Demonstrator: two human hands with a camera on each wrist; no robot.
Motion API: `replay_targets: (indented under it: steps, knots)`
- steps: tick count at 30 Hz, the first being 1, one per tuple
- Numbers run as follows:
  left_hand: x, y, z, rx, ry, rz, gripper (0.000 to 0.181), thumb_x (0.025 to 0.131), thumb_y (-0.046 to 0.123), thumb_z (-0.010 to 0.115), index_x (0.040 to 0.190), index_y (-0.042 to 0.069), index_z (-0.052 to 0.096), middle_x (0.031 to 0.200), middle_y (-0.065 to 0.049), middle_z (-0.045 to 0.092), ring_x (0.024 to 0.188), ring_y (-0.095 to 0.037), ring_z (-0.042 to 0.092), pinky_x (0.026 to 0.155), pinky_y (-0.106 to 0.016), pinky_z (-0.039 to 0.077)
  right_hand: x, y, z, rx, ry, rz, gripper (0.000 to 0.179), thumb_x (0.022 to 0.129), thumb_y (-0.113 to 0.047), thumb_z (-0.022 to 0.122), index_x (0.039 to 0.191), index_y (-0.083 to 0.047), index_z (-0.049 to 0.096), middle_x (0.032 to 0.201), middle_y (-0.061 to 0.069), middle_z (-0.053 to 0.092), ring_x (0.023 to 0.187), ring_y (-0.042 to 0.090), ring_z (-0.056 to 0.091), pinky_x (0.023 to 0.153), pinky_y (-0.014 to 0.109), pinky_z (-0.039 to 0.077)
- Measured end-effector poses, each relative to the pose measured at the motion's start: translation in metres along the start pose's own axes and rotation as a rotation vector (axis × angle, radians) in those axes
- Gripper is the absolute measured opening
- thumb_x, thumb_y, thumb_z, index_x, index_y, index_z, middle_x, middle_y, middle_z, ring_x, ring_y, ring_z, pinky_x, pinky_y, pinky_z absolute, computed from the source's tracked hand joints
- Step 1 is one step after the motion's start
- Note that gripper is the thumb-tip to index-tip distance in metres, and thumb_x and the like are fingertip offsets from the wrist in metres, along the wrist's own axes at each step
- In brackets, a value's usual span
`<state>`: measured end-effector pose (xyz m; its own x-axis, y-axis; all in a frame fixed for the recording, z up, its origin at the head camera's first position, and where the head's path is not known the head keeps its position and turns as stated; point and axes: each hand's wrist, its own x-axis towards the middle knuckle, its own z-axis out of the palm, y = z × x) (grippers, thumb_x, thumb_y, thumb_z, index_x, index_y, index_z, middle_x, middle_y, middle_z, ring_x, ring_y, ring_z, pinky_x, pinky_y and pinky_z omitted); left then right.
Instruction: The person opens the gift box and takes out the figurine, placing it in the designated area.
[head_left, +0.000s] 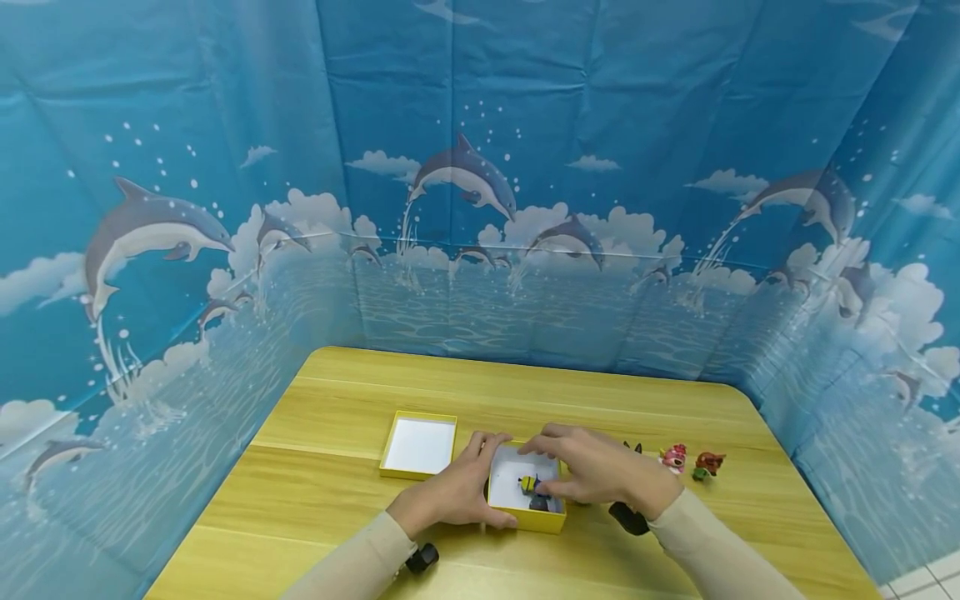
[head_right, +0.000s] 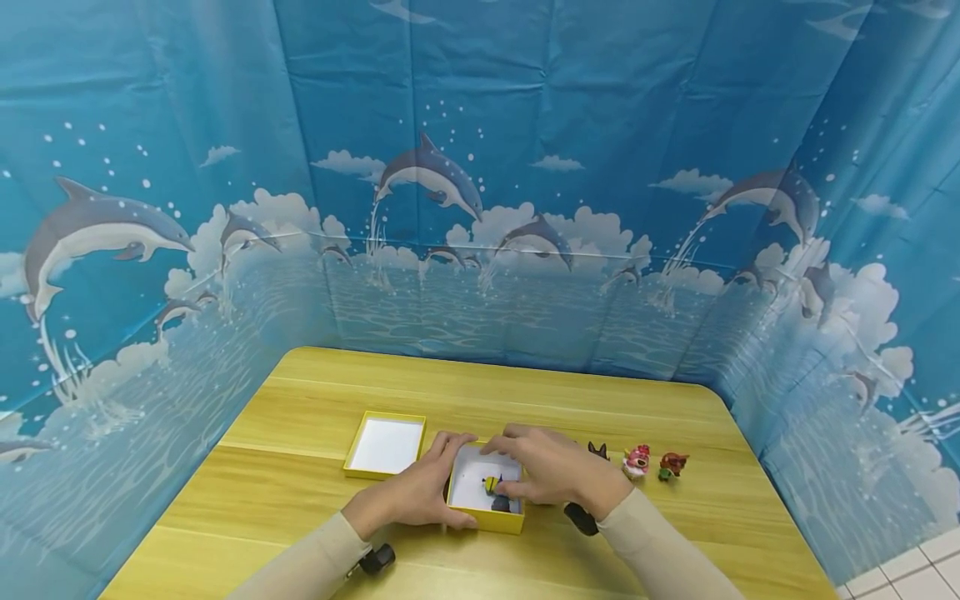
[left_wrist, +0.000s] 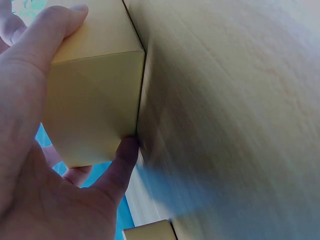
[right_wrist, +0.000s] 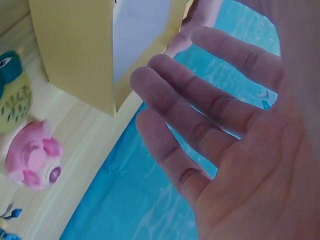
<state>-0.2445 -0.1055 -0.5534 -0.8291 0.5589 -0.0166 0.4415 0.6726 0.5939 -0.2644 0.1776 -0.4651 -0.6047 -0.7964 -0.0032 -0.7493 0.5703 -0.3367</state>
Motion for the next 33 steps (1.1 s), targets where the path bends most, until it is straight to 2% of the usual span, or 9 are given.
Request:
replay_targets:
  steps: [7,13,17,23,28,33]
  knots:
    - [-0.001,0.0,0.0,-0.009,-0.006,-0.001,0.124,0.094,0.067,0.094,0.185,0.023,0.023,0.175,-0.012,0.037,0.135,-0.018,0.061,0.113,-0.039,0.06,0.018,-0.005,0.005,0.002,-0.078,-0.024,0.049,0.105,-0.031,0.091,0.15,-0.017,0.078,0.133,0.009,0.077,0.1,0.012,0.072,0.084,0.029,0.063]
    - [-0.001,-0.002,0.001,-0.025,-0.007,-0.003,0.123,0.094,0.069,0.093,0.186,0.026,0.023,0.174,-0.009,0.037,0.143,-0.021,0.059,0.117,-0.041,0.059,0.03,-0.004,0.01,0.027,-0.165,0.003,0.047,0.103,-0.027,0.094,0.146,-0.017,0.08,0.134,0.008,0.079,0.106,0.016,0.077,0.089,0.029,0.065]
    - [-0.001,-0.001,0.001,-0.034,-0.003,0.003,0.124,0.094,0.068,0.093,0.186,0.024,0.023,0.173,-0.009,0.038,0.142,-0.02,0.059,0.118,-0.041,0.058,0.04,-0.004,0.016,0.012,-0.202,0.032,0.042,0.101,-0.025,0.095,0.14,-0.016,0.083,0.128,0.004,0.083,0.105,0.012,0.078,0.088,0.027,0.065]
    - [-0.002,0.002,0.0,-0.026,0.004,0.009,0.123,0.094,0.066,0.094,0.185,0.023,0.024,0.174,-0.009,0.037,0.143,-0.021,0.058,0.118,-0.041,0.058,0.05,-0.006,0.023,0.008,-0.22,0.029,0.029,0.099,-0.017,0.096,0.127,-0.016,0.089,0.113,0.0,0.086,0.094,0.006,0.077,0.083,0.022,0.064]
    - [-0.002,0.002,0.0,-0.012,0.008,0.0,0.123,0.093,0.067,0.094,0.185,0.024,0.024,0.175,-0.009,0.036,0.148,-0.022,0.057,0.121,-0.04,0.057,0.055,-0.008,0.024,0.0,-0.22,0.006,0.017,0.099,-0.012,0.096,0.114,-0.018,0.091,0.104,-0.004,0.086,0.085,-0.002,0.068,0.079,0.02,0.06]
    - [-0.001,0.0,0.001,-0.013,0.006,-0.008,0.124,0.093,0.069,0.093,0.185,0.024,0.024,0.175,-0.007,0.035,0.148,-0.019,0.055,0.122,-0.039,0.057,0.058,-0.006,0.026,0.032,-0.226,-0.019,0.015,0.101,-0.006,0.093,0.11,-0.017,0.091,0.1,-0.005,0.085,0.083,-0.005,0.065,0.078,0.019,0.06]
